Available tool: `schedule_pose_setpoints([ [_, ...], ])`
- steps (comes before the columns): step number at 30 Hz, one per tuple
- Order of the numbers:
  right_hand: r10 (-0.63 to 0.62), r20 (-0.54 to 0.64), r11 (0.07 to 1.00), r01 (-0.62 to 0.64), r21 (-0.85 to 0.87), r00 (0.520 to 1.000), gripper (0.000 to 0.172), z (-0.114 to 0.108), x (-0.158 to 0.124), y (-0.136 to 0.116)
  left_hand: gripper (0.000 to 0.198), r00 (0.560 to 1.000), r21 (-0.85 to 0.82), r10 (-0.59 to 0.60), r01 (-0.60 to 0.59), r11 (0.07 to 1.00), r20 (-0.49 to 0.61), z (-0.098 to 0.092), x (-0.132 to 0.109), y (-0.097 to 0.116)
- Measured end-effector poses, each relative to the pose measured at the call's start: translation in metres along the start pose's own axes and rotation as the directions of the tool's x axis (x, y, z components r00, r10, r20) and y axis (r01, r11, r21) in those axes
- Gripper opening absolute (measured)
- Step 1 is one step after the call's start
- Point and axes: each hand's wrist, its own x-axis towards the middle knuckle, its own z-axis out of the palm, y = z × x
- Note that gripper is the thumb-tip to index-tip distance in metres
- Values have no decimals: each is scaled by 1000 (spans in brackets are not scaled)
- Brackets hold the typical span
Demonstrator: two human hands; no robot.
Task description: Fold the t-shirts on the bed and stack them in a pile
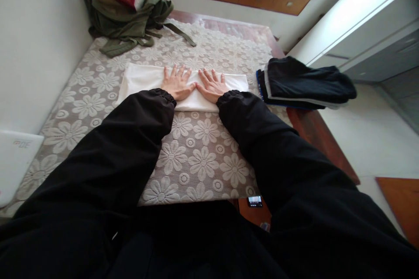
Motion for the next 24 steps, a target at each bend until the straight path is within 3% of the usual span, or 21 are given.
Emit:
schedule_pose_setpoints([
  [6, 29, -2, 1000, -29, 2, 1000, 79, -4, -7, -9, 88, 997, -7, 29, -29, 1000, -74, 1, 0, 0],
  [11, -24, -77, 1000, 25, 4, 997, 79, -2, -5, -5, 87, 1000, -6, 19, -19, 1000, -23, -1, -1, 1],
  [17, 10, 55, 999, -12, 42, 998, 82, -3, 9, -1, 90, 999, -11, 27, -28, 1000, -46, 1, -2, -1],
  [24, -1, -34, 1000, 2, 7, 999, 78, -1, 1, -7, 81, 999, 20, 8, -7, 1000, -40, 3, 1, -1],
])
